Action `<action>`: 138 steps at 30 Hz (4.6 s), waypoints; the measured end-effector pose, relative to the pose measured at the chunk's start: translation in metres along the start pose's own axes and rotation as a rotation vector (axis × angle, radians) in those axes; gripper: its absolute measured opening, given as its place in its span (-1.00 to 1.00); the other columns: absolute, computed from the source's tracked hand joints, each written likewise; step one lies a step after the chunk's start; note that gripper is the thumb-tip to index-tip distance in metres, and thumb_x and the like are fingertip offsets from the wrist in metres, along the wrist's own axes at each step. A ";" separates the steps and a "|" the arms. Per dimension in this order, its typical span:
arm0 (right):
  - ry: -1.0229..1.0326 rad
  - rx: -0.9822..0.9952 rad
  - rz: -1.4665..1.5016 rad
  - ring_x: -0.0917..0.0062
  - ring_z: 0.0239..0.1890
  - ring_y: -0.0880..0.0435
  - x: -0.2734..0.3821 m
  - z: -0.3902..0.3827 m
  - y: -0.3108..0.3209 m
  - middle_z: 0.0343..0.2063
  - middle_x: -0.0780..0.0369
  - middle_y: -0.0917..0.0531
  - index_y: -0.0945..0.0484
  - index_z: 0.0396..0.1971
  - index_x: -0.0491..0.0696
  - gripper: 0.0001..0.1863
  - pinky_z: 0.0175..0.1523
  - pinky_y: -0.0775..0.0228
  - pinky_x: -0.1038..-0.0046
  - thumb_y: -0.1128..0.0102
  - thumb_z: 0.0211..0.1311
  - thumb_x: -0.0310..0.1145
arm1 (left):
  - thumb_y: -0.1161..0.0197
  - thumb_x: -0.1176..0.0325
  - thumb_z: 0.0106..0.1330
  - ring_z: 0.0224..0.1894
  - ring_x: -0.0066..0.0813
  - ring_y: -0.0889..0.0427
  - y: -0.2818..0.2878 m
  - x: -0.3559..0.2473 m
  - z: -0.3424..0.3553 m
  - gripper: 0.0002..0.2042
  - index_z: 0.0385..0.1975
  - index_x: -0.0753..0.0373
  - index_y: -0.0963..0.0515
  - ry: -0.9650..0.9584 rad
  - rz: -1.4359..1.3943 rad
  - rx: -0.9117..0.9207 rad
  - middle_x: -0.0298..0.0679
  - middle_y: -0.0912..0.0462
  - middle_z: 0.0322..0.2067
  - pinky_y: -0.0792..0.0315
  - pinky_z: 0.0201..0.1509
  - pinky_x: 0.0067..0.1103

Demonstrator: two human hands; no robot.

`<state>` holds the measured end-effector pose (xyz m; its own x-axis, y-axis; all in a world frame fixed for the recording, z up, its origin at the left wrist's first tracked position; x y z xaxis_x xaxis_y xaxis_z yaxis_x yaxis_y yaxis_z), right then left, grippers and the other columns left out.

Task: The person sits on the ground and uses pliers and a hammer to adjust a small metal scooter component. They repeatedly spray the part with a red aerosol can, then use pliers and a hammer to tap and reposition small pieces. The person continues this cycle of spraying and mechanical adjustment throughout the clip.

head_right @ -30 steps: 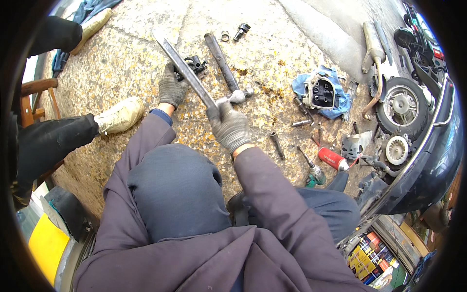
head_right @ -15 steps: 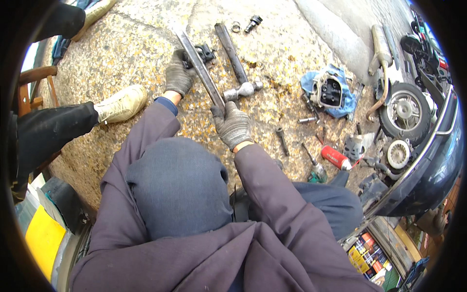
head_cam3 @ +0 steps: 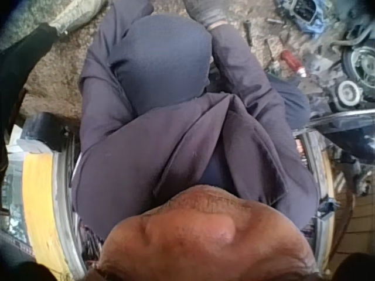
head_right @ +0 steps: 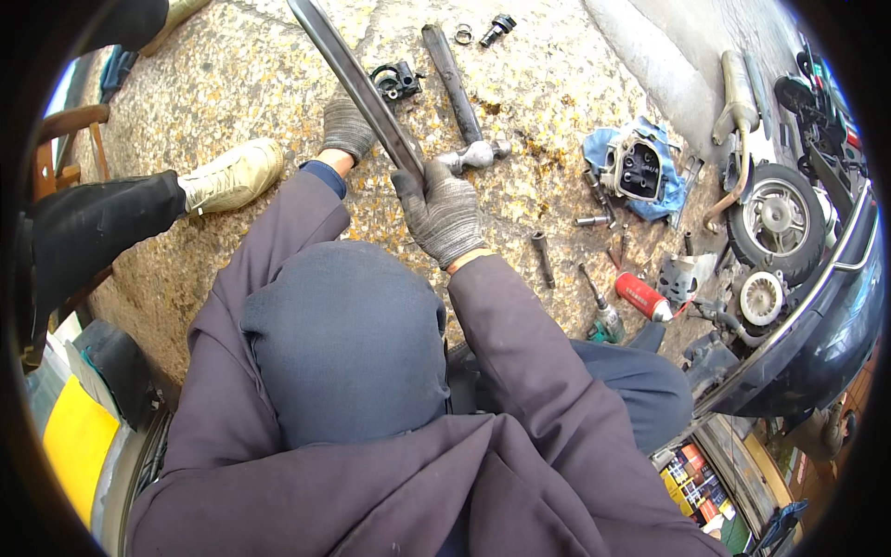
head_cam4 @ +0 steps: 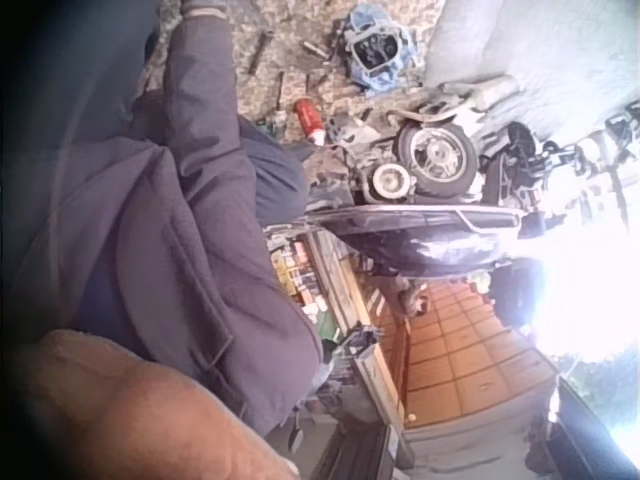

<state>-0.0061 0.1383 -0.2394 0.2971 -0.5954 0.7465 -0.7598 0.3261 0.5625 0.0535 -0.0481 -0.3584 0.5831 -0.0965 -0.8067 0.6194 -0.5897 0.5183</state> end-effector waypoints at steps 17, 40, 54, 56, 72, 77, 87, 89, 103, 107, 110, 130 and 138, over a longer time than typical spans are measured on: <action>-0.099 0.044 0.035 0.15 -0.53 -0.64 -0.011 0.007 -0.006 -0.62 0.03 -0.59 -0.51 -0.36 -0.11 -0.47 -0.38 -0.45 0.20 -0.14 0.36 0.15 | -0.47 0.41 0.11 -0.11 -0.13 -0.66 0.004 -0.008 0.002 -0.55 0.00 0.29 -0.49 -0.094 -0.233 -0.099 -0.06 -0.65 -0.19 -0.57 0.00 -0.30; -0.074 -0.010 -0.383 0.04 -0.50 -0.66 -0.023 0.012 -0.004 -0.64 0.05 -0.59 -0.52 -0.34 -0.07 -0.51 -0.34 -0.50 0.08 -0.09 0.39 0.13 | -0.59 0.23 0.05 -0.14 -0.22 -0.67 0.006 -0.010 0.008 -0.41 0.01 0.32 -0.44 -0.046 0.052 -0.087 -0.08 -0.67 -0.22 -0.55 0.05 -0.36; -0.116 -0.005 -0.406 -0.03 -0.36 -0.66 -0.007 0.018 0.011 -0.50 -0.08 -0.60 -0.51 -0.23 -0.06 -0.47 -0.22 -0.49 0.03 -0.01 0.39 0.20 | -0.44 0.40 0.14 -0.16 -0.16 -0.71 0.004 -0.013 0.007 -0.62 -0.05 0.26 -0.51 -0.134 -0.121 -0.186 -0.07 -0.70 -0.22 -0.56 -0.02 -0.35; 0.181 -0.227 -0.225 -0.01 -0.44 -0.62 -0.003 0.016 0.016 -0.58 -0.02 -0.54 -0.46 -0.33 -0.06 -0.49 -0.26 -0.46 0.02 -0.05 0.39 0.17 | -0.45 0.40 0.12 -0.16 -0.12 -0.70 0.004 -0.012 0.005 -0.61 -0.06 0.26 -0.51 -0.139 0.099 -0.179 -0.03 -0.69 -0.23 -0.54 -0.06 -0.30; 0.179 -0.232 -0.069 0.02 -0.47 -0.56 -0.002 0.017 0.013 -0.59 0.03 -0.50 -0.47 -0.44 -0.07 -0.51 -0.35 -0.39 0.08 -0.15 0.35 0.11 | -0.47 0.41 0.06 -0.17 -0.07 -0.68 0.011 -0.019 0.001 -0.59 -0.08 0.28 -0.50 -0.167 0.103 -0.171 -0.02 -0.68 -0.27 -0.52 -0.05 -0.28; 0.011 -0.182 0.017 0.16 -0.54 -0.62 -0.015 0.025 0.026 -0.65 0.07 -0.59 -0.53 -0.44 -0.09 -0.53 -0.36 -0.44 0.20 -0.20 0.33 0.07 | -0.46 0.42 0.02 -0.16 -0.05 -0.68 0.016 -0.027 0.002 -0.54 -0.05 0.29 -0.48 -0.141 0.119 -0.158 0.00 -0.68 -0.25 -0.52 -0.02 -0.32; -0.052 0.184 -0.685 0.13 -0.07 -0.70 -0.025 0.079 0.199 -0.17 -0.06 -0.70 -0.54 -0.03 -0.19 -0.29 0.08 -0.51 0.24 -0.16 0.27 0.25 | -0.50 0.44 0.09 -0.14 -0.42 -0.63 0.012 -0.005 0.021 -0.50 0.03 0.23 -0.43 -0.051 0.034 0.042 -0.17 -0.66 -0.17 -0.50 0.03 -0.50; 0.006 0.152 -0.824 0.16 -0.23 -0.71 -0.039 0.052 0.237 -0.35 0.00 -0.70 -0.58 -0.20 -0.15 -0.40 -0.08 -0.51 0.22 -0.25 0.23 0.19 | -0.46 0.50 0.06 -0.13 -0.42 -0.63 0.016 -0.006 0.021 -0.47 0.07 0.21 -0.44 -0.084 0.036 0.168 -0.18 -0.66 -0.17 -0.51 0.05 -0.49; -0.758 -0.008 -0.304 0.42 -0.32 -0.70 -0.220 -0.218 0.190 -0.42 0.12 -0.68 -0.59 -0.18 -0.14 -0.60 -0.22 -0.55 0.33 -0.40 0.17 -0.14 | -0.14 0.75 0.01 0.15 -0.08 -0.58 0.009 -0.081 0.025 -0.34 0.19 0.06 -0.49 -0.535 0.472 0.461 -0.08 -0.58 0.08 -0.45 0.27 -0.36; -0.843 0.027 -0.340 0.39 -0.29 -0.69 -0.239 -0.244 0.185 -0.36 0.12 -0.66 -0.58 -0.17 -0.13 -0.61 -0.18 -0.55 0.32 -0.39 0.18 -0.14 | -0.11 0.73 0.05 0.08 -0.16 -0.64 0.011 -0.068 0.022 -0.30 0.31 0.14 -0.35 -0.326 0.282 0.341 0.02 -0.55 0.12 -0.51 0.17 -0.42; -0.830 0.031 -0.394 0.37 -0.27 -0.68 -0.253 -0.252 0.183 -0.32 0.12 -0.65 -0.57 -0.16 -0.12 -0.61 -0.15 -0.55 0.30 -0.38 0.19 -0.14 | -0.17 0.62 0.14 -0.08 -0.35 -0.67 0.013 -0.060 0.020 -0.37 0.31 0.23 -0.31 -0.094 0.159 0.288 0.00 -0.59 0.11 -0.55 0.02 -0.49; 0.261 0.413 -0.908 0.22 -0.21 -0.71 -0.055 0.012 0.270 -0.26 0.09 -0.70 -0.60 -0.15 -0.03 -0.74 -0.11 -0.57 0.21 -0.22 0.20 -0.27 | -0.27 0.30 0.37 -0.04 -0.40 -0.63 0.083 -0.168 0.018 -0.55 0.23 0.25 -0.42 0.106 -0.144 0.322 -0.19 -0.62 0.05 -0.57 0.00 -0.45; 0.366 -0.103 -0.326 0.19 -0.30 -0.72 -0.058 0.000 0.296 -0.23 0.05 -0.71 -0.57 -0.21 -0.07 -0.73 -0.10 -0.58 0.27 -0.20 0.31 -0.16 | -0.27 0.19 0.36 -0.10 -0.47 -0.64 0.127 -0.293 0.010 -0.55 0.18 0.23 -0.48 -0.143 -0.001 0.349 -0.23 -0.67 -0.03 -0.53 -0.04 -0.53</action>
<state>-0.2486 0.2698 -0.1162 0.7066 -0.3880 0.5917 -0.5384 0.2477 0.8054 -0.0437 -0.1026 -0.0587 0.4880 -0.1921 -0.8514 0.3894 -0.8251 0.4094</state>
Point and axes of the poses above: each hand's wrist, its own z-axis towards the middle knuckle, its own y-axis out of the back of the hand, x = y × z, the point moved 2 cm from there along z, towards the middle knuckle
